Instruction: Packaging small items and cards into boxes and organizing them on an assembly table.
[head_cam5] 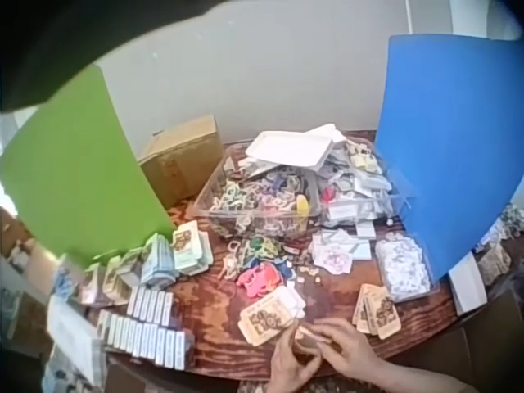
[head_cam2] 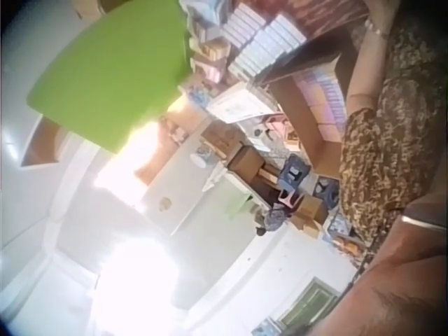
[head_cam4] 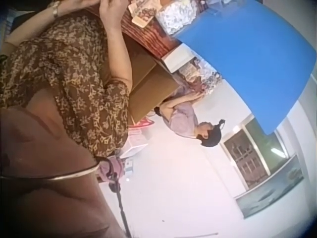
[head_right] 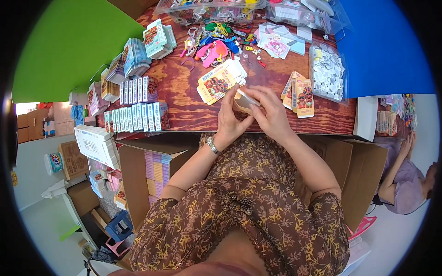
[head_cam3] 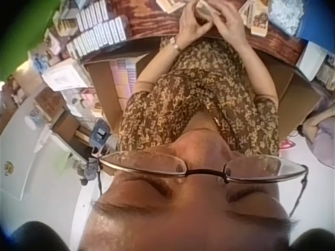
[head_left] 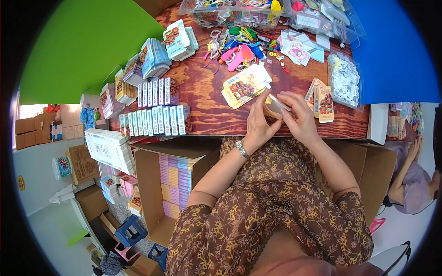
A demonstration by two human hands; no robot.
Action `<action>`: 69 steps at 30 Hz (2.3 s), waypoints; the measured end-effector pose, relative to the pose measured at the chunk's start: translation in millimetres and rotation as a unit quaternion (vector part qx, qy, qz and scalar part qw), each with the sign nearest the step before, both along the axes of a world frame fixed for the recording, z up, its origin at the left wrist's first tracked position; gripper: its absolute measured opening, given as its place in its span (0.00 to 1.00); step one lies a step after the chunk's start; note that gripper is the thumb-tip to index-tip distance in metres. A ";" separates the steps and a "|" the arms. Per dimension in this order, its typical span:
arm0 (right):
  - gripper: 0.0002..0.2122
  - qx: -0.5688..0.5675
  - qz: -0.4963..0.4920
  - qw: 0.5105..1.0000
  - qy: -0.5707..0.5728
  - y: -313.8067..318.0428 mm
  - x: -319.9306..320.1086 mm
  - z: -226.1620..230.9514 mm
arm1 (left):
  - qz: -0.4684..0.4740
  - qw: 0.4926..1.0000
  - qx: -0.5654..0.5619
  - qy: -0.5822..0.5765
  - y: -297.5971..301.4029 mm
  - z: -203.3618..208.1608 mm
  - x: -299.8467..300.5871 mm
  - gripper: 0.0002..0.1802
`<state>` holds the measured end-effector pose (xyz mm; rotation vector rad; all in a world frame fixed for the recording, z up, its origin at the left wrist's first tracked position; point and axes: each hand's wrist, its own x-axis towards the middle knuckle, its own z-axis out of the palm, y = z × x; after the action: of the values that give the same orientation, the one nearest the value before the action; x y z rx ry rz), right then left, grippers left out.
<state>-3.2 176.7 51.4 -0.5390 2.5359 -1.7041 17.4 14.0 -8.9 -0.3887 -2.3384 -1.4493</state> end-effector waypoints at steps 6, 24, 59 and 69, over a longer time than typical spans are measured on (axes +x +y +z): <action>0.13 0.007 0.053 0.999 0.006 6.0 -0.2 1.4 | 0.006 1.000 -0.013 -0.003 -2.6 4.9 1.9 0.53; 0.13 0.243 0.086 0.938 0.234 -4.7 -9.8 15.8 | 0.003 0.998 -0.058 0.022 -5.1 -0.3 3.6 0.54; 0.18 0.257 -0.037 0.955 0.144 74.8 -82.6 -31.5 | 0.095 0.925 -0.364 -0.056 -59.7 -4.2 -63.2 0.52; 0.24 0.262 -0.003 0.940 0.217 26.8 -55.6 -11.6 | 0.051 0.919 -0.340 -0.194 -70.6 2.0 -79.0 0.63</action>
<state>-58.7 203.5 39.8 -0.9340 3.1126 -0.8984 -61.5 -56.5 -6.8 -0.1464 -3.0994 -0.6575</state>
